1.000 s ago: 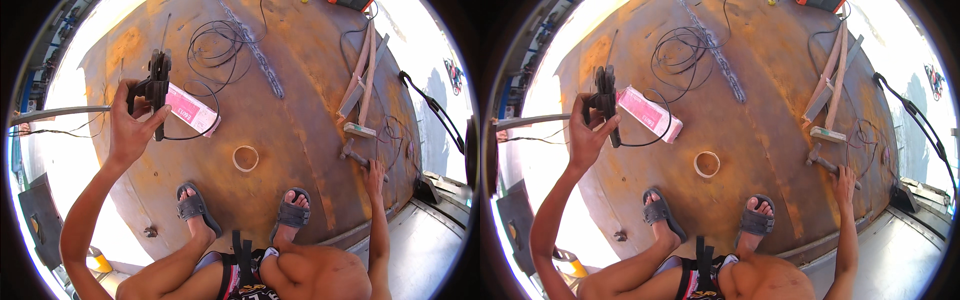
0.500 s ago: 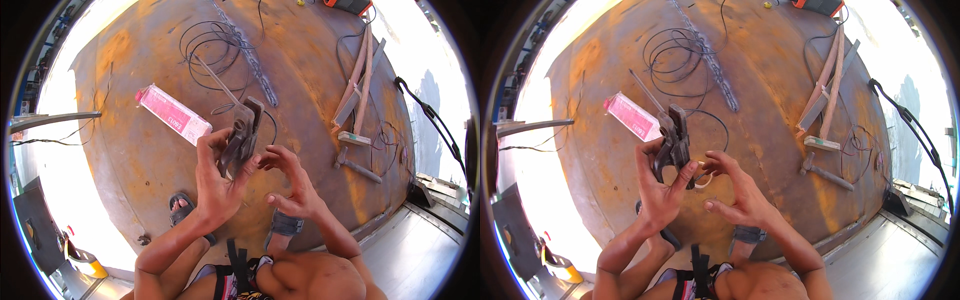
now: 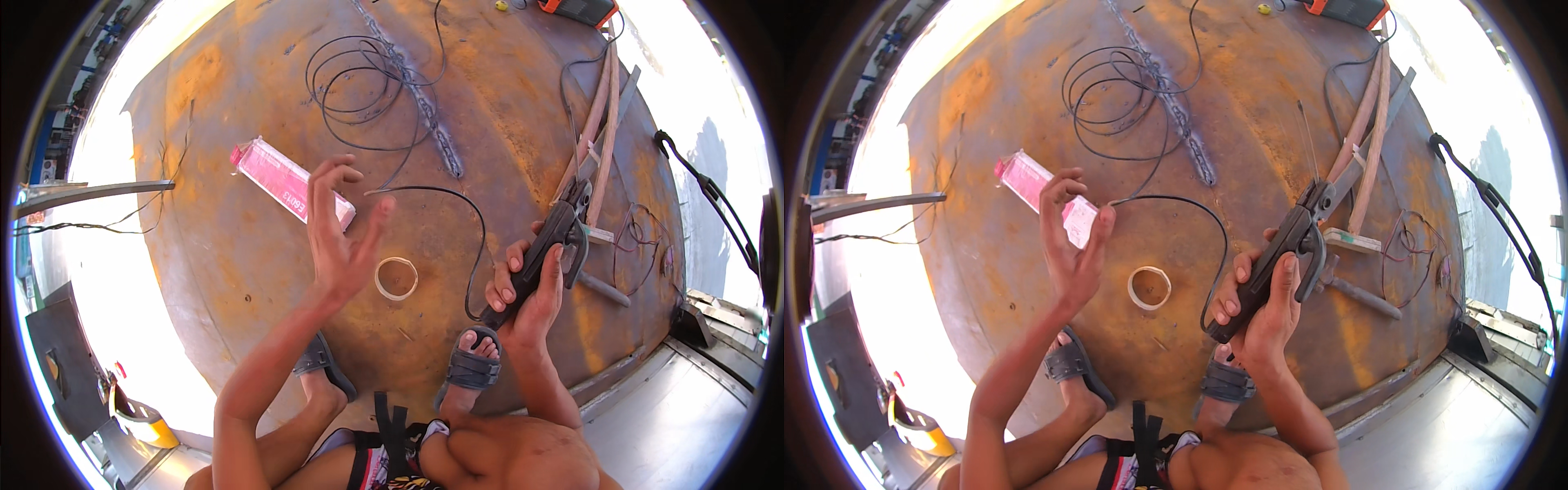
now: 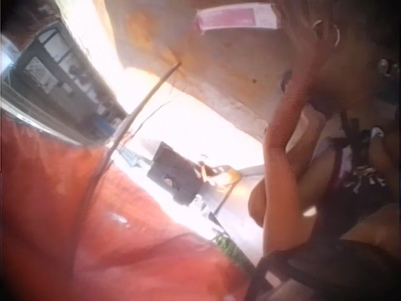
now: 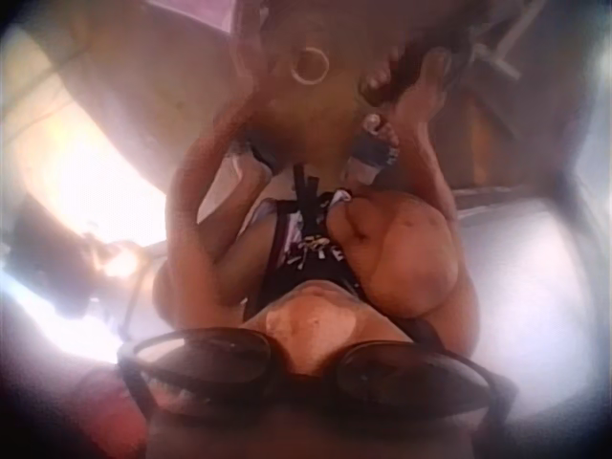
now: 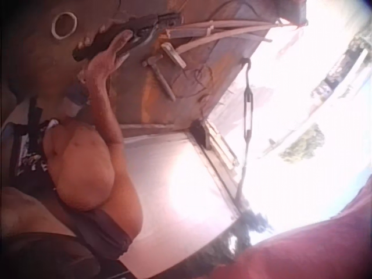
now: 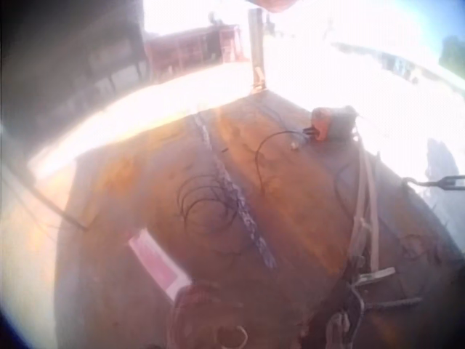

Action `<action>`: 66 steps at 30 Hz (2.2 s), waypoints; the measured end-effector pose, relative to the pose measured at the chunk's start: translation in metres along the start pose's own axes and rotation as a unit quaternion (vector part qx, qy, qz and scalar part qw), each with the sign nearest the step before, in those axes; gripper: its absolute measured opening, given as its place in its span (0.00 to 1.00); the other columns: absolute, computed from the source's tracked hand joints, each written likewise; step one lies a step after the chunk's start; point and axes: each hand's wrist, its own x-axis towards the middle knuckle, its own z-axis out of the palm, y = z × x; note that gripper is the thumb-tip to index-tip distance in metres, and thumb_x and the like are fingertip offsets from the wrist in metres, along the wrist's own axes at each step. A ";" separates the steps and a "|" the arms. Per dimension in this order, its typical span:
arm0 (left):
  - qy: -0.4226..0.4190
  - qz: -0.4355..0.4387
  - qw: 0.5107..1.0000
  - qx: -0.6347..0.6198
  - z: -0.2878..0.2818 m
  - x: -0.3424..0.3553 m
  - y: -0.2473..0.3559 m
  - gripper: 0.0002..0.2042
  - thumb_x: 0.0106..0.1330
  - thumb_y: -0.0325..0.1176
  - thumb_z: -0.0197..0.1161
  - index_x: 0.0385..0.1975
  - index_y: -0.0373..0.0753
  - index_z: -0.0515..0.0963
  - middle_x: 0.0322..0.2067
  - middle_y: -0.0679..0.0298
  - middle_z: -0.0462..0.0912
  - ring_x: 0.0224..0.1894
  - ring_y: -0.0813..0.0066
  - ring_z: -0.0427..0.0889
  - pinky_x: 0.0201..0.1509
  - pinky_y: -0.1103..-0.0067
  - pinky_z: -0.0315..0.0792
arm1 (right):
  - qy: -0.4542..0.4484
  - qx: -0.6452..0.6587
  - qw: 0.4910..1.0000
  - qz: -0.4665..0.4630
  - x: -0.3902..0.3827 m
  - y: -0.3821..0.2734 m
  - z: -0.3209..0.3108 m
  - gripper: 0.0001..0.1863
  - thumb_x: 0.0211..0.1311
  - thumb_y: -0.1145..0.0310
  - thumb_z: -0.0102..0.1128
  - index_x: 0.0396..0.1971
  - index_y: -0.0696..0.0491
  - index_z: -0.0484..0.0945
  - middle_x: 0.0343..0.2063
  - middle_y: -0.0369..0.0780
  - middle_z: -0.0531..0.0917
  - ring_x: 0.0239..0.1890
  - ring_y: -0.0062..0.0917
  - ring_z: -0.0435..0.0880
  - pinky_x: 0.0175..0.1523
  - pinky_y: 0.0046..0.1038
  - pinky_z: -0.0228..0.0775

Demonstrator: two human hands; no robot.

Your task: The person welds a seam on a large curved metal surface using a handheld welding torch, then uses a hammer to chip away slag from the weld. The person repeats welding and slag removal along the seam.

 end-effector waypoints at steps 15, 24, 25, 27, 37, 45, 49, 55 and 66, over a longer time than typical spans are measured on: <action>-0.039 -0.297 0.951 -0.078 0.049 0.181 -0.249 0.30 0.70 0.44 0.74 0.66 0.37 0.71 0.28 0.69 0.83 0.28 0.81 0.83 0.28 0.83 0.72 | 0.090 -0.027 0.996 0.000 0.023 -0.010 -0.066 0.29 0.83 0.42 0.42 0.68 0.49 0.67 0.31 0.35 0.70 0.20 0.15 0.66 0.22 0.20 0.62; 0.083 -0.094 0.985 0.116 -0.113 0.250 -0.282 0.15 0.69 0.42 0.75 0.47 0.36 0.89 0.30 0.72 0.86 0.29 0.88 0.74 0.37 0.83 0.70 | 0.101 -0.051 0.993 0.026 0.057 -0.004 -0.107 0.33 0.80 0.36 0.42 0.67 0.49 0.67 0.33 0.35 0.70 0.22 0.15 0.67 0.23 0.19 0.62; 0.072 -0.101 0.986 0.115 -0.128 0.253 -0.275 0.15 0.70 0.41 0.74 0.47 0.36 0.89 0.30 0.72 0.86 0.29 0.87 0.76 0.36 0.83 0.70 | 0.084 -0.019 0.996 0.028 0.058 -0.006 -0.103 0.33 0.81 0.36 0.42 0.67 0.50 0.67 0.32 0.34 0.70 0.22 0.15 0.67 0.23 0.19 0.62; 0.066 -0.122 0.987 0.079 -0.137 0.257 -0.260 0.15 0.72 0.40 0.72 0.49 0.36 0.88 0.33 0.71 0.86 0.30 0.87 0.77 0.36 0.84 0.71 | 0.091 -0.020 0.996 0.000 0.062 -0.017 -0.088 0.34 0.81 0.37 0.42 0.68 0.51 0.66 0.32 0.35 0.69 0.21 0.15 0.67 0.22 0.19 0.61; -0.017 0.009 1.000 -0.020 -0.084 0.330 -0.176 0.12 0.75 0.34 0.70 0.50 0.34 0.84 0.32 0.70 0.83 0.26 0.86 0.76 0.32 0.84 0.68 | 0.131 -0.076 0.988 -0.010 0.048 -0.058 -0.058 0.46 0.76 0.28 0.33 0.70 0.56 0.64 0.33 0.39 0.70 0.20 0.20 0.65 0.21 0.24 0.59; -0.042 0.121 0.991 -0.037 -0.054 0.364 -0.084 0.11 0.71 0.30 0.73 0.50 0.34 0.87 0.31 0.71 0.86 0.25 0.91 0.70 0.30 0.84 0.66 | 0.297 0.136 0.941 -0.088 -0.058 -0.026 -0.051 0.44 0.77 0.29 0.35 0.67 0.56 0.68 0.33 0.38 0.70 0.21 0.19 0.64 0.21 0.20 0.60; -0.161 0.113 0.955 -0.223 -0.024 0.359 0.016 0.12 0.70 0.29 0.73 0.50 0.32 0.85 0.29 0.73 0.82 0.24 0.90 0.66 0.28 0.85 0.60 | 0.331 0.220 0.901 -0.177 -0.141 -0.034 -0.071 0.41 0.78 0.33 0.39 0.66 0.60 0.67 0.34 0.38 0.69 0.24 0.19 0.64 0.22 0.20 0.62; -0.239 0.112 0.954 -0.144 0.034 0.319 0.129 0.04 0.71 0.29 0.70 0.42 0.42 0.87 0.36 0.67 0.84 0.36 0.78 0.82 0.42 0.80 0.79 | 0.349 0.252 0.862 -0.267 -0.228 -0.037 -0.046 0.41 0.78 0.35 0.41 0.66 0.61 0.66 0.34 0.38 0.68 0.24 0.18 0.64 0.23 0.19 0.62; -0.413 0.303 0.852 -0.111 0.194 0.252 0.172 0.14 0.67 0.36 0.78 0.50 0.40 0.87 0.28 0.76 0.80 0.34 0.90 0.77 0.37 0.86 0.71 | 0.369 0.285 0.859 -0.211 -0.171 0.007 -0.142 0.41 0.76 0.29 0.39 0.63 0.55 0.69 0.33 0.37 0.69 0.21 0.18 0.64 0.21 0.20 0.60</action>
